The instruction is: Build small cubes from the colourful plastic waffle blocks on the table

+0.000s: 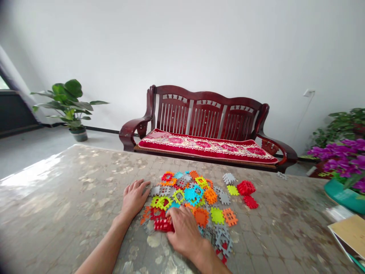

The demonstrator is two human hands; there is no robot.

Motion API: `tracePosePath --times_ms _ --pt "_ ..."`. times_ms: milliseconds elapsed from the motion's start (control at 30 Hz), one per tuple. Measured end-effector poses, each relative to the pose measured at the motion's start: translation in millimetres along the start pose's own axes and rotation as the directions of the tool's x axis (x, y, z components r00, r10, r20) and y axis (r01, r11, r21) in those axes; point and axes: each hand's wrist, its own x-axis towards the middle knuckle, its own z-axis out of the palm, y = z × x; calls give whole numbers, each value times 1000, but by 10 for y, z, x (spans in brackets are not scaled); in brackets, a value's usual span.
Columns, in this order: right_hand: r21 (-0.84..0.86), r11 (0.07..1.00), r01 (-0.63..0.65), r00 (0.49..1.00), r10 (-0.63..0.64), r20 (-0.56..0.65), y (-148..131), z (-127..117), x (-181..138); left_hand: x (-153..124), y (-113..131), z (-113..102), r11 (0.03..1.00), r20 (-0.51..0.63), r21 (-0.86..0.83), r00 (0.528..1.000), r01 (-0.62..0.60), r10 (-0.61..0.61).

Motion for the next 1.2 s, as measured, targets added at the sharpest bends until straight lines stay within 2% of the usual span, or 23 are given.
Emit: tracePosePath --times_ms 133,233,433,600,700,833,1200 --pt "67 998 -17 995 23 -94 144 -67 75 5 -7 2 1000 -4 -11 1000 -3 3" --pt "152 983 -103 977 129 -169 281 -187 204 2 2 -8 1000 -3 -5 1000 -4 4" --pt "225 944 -242 909 302 -288 634 -463 432 -7 21 -25 1000 -7 12 1000 -2 2" --pt "282 910 -305 853 392 -344 1000 -495 381 -3 21 -28 1000 -4 12 1000 0 0" --pt "268 910 -315 841 399 -366 1137 -468 303 0 25 -35 1000 1 13 1000 -2 2" --pt "220 927 -305 852 368 -371 1122 -440 262 -1 30 -38 1000 -5 22 1000 2 -2" --pt "-44 974 -224 933 201 -299 681 -347 414 2 3 -9 1000 -8 19 1000 -8 8"
